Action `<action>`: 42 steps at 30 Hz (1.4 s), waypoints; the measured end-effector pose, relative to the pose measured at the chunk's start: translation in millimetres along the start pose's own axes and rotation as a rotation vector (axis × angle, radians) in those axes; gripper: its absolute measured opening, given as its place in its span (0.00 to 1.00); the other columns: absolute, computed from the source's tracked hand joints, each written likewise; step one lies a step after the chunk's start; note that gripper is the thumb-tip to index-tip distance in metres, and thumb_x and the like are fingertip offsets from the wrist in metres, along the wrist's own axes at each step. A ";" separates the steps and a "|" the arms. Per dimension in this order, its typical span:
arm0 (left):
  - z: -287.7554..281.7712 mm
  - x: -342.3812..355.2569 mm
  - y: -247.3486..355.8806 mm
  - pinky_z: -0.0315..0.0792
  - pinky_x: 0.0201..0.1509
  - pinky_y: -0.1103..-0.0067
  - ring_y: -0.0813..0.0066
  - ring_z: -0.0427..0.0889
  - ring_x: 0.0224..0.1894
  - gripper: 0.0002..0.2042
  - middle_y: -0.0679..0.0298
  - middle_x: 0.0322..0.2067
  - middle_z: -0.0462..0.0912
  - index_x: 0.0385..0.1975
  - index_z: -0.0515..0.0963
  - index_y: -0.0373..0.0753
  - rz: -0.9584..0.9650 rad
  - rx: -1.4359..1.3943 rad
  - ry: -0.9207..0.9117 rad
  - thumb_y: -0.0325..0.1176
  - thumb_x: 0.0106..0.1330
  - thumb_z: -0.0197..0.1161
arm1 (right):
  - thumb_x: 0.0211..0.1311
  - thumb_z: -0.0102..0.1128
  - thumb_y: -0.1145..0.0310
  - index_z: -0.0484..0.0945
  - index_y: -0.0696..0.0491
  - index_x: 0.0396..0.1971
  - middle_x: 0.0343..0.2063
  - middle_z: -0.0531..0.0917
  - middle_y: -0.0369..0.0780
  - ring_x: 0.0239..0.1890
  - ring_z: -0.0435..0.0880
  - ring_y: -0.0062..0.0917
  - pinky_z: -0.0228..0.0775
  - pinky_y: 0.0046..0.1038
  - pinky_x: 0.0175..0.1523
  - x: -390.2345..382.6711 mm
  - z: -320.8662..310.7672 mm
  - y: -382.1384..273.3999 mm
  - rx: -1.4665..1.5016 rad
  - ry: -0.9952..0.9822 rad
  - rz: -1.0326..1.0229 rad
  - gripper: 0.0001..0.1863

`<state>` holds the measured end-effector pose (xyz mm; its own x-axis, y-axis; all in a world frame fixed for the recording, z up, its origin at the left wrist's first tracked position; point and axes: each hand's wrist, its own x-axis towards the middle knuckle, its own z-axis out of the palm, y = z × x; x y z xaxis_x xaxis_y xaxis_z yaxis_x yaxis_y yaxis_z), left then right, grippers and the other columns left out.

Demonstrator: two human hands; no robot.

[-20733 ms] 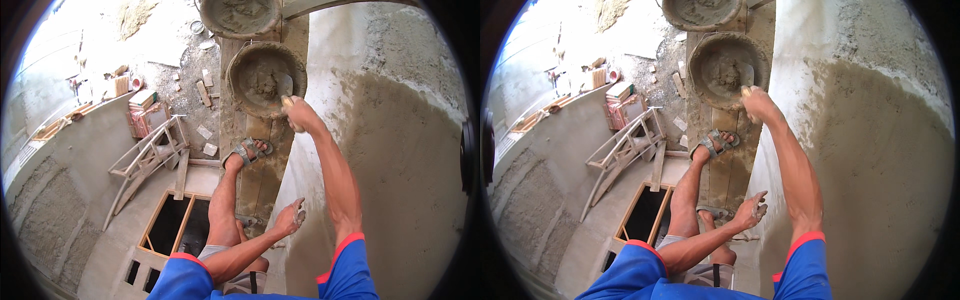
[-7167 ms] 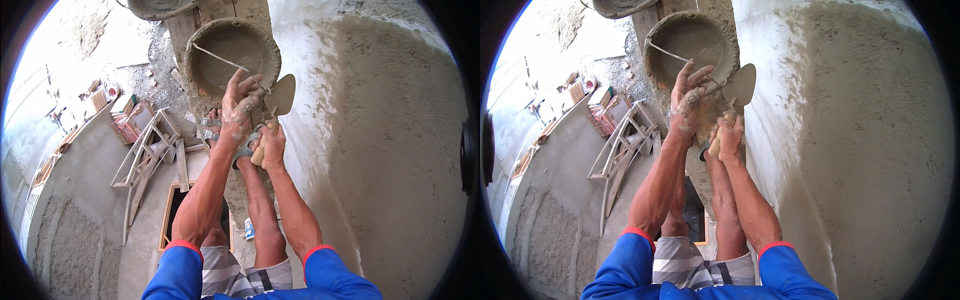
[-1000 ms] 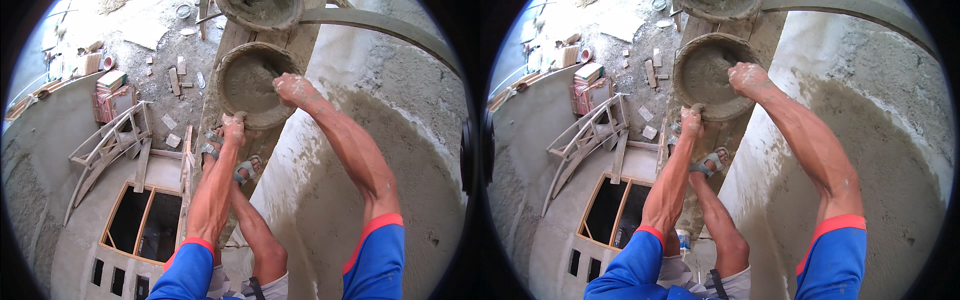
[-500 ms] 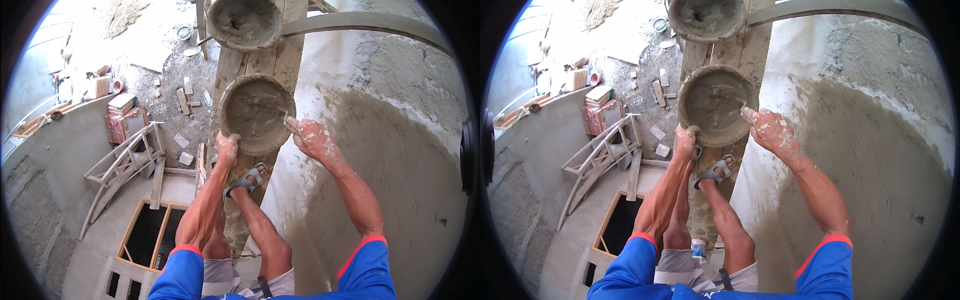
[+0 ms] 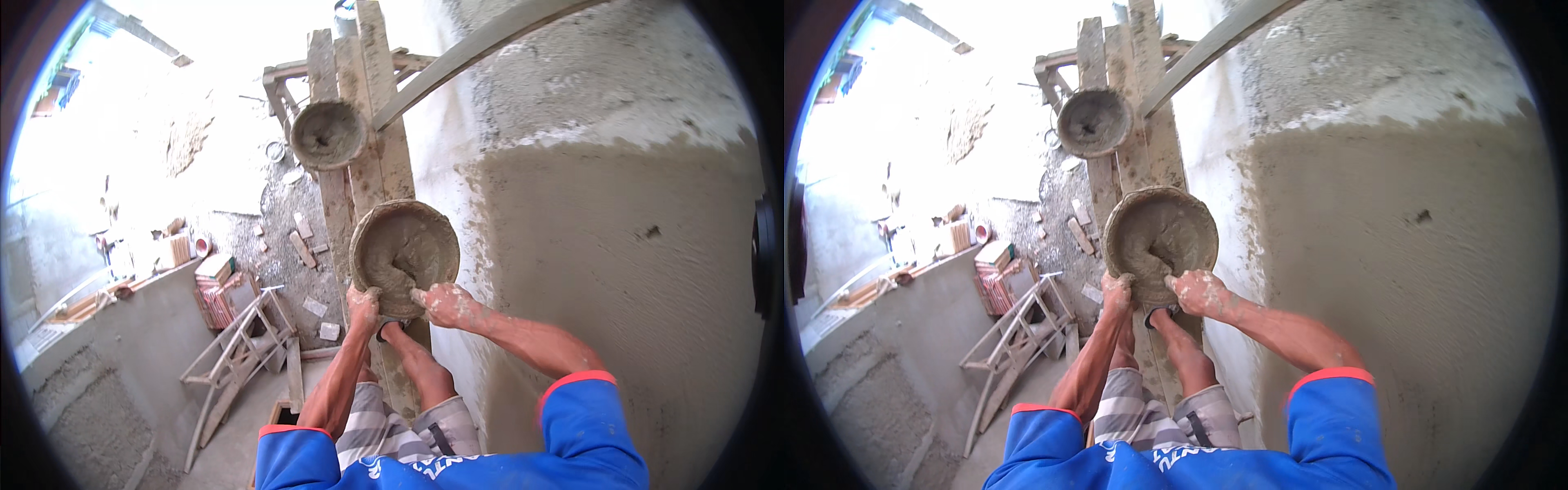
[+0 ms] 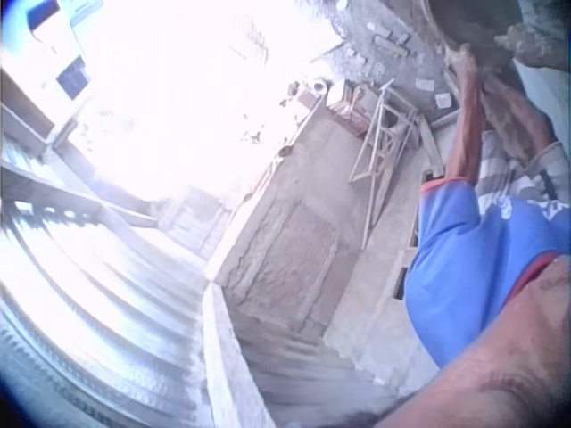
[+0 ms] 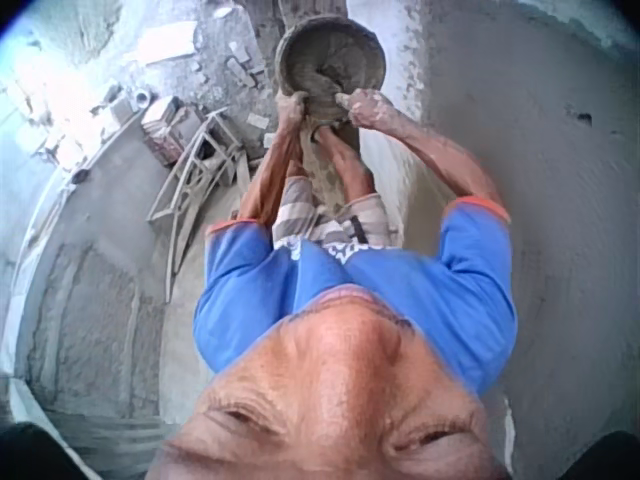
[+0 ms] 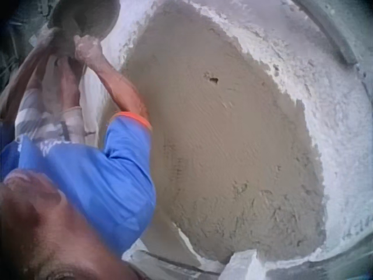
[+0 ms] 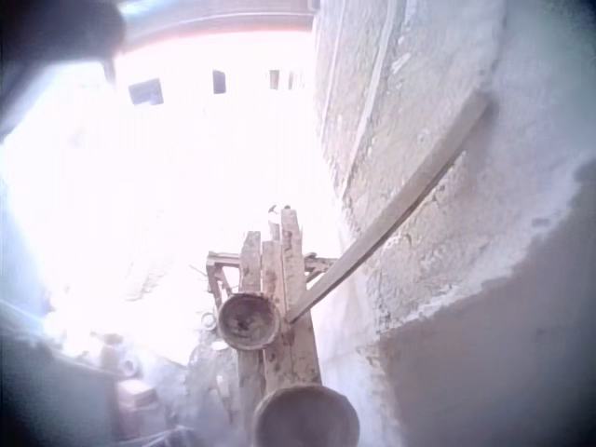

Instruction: The person applies mortar to a wall using a trowel and then levels the surface with a long wooden board while standing on scaffolding.

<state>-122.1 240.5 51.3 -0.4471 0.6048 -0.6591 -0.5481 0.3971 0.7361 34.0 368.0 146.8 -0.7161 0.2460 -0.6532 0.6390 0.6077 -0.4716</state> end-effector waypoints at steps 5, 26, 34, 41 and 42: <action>26.0 -59.5 49.9 0.74 0.42 0.77 0.71 0.80 0.37 0.17 0.61 0.38 0.80 0.44 0.73 0.31 -0.083 0.163 -0.071 0.19 0.52 0.55 | 0.54 0.54 0.69 0.74 0.53 0.38 0.24 0.80 0.44 0.27 0.84 0.38 0.76 0.40 0.29 -143.7 -99.9 -30.3 -0.153 0.308 0.130 0.11; 74.5 -174.7 111.8 0.74 0.36 0.72 0.51 0.79 0.35 0.17 0.50 0.34 0.79 0.34 0.78 0.35 0.076 0.295 -0.477 0.22 0.39 0.60 | 0.52 0.56 0.60 0.81 0.49 0.40 0.36 0.83 0.47 0.43 0.81 0.41 0.73 0.39 0.47 -225.1 -29.1 -36.0 0.342 0.124 0.242 0.16; 110.7 -190.8 156.7 0.75 0.36 0.78 0.75 0.79 0.33 0.17 0.65 0.35 0.79 0.46 0.73 0.36 -0.093 0.257 -0.670 0.26 0.56 0.57 | 0.60 0.49 0.68 0.77 0.40 0.52 0.36 0.82 0.43 0.43 0.81 0.36 0.72 0.34 0.51 -357.0 -80.7 -102.0 0.260 0.643 0.667 0.20; 101.2 -159.0 93.1 0.74 0.39 0.76 0.75 0.76 0.36 0.18 0.63 0.39 0.75 0.50 0.69 0.37 -0.041 0.470 -0.889 0.36 0.62 0.58 | 0.53 0.52 0.72 0.79 0.47 0.42 0.30 0.79 0.40 0.39 0.79 0.33 0.73 0.35 0.46 -319.3 22.9 -65.9 -0.023 0.756 0.763 0.15; 116.4 -189.4 104.8 0.74 0.40 0.76 0.74 0.76 0.36 0.20 0.63 0.40 0.74 0.51 0.68 0.37 0.042 0.493 -0.830 0.39 0.63 0.58 | 0.52 0.53 0.72 0.78 0.48 0.42 0.30 0.79 0.40 0.39 0.79 0.33 0.73 0.35 0.45 -314.9 42.5 -66.1 -0.032 0.786 0.750 0.15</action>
<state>-12.6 248.0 271.3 0.2860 0.8455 -0.4510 -0.1000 0.4944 0.8635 229.2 218.3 358.4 -0.1337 0.9703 -0.2015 0.9891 0.1180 -0.0878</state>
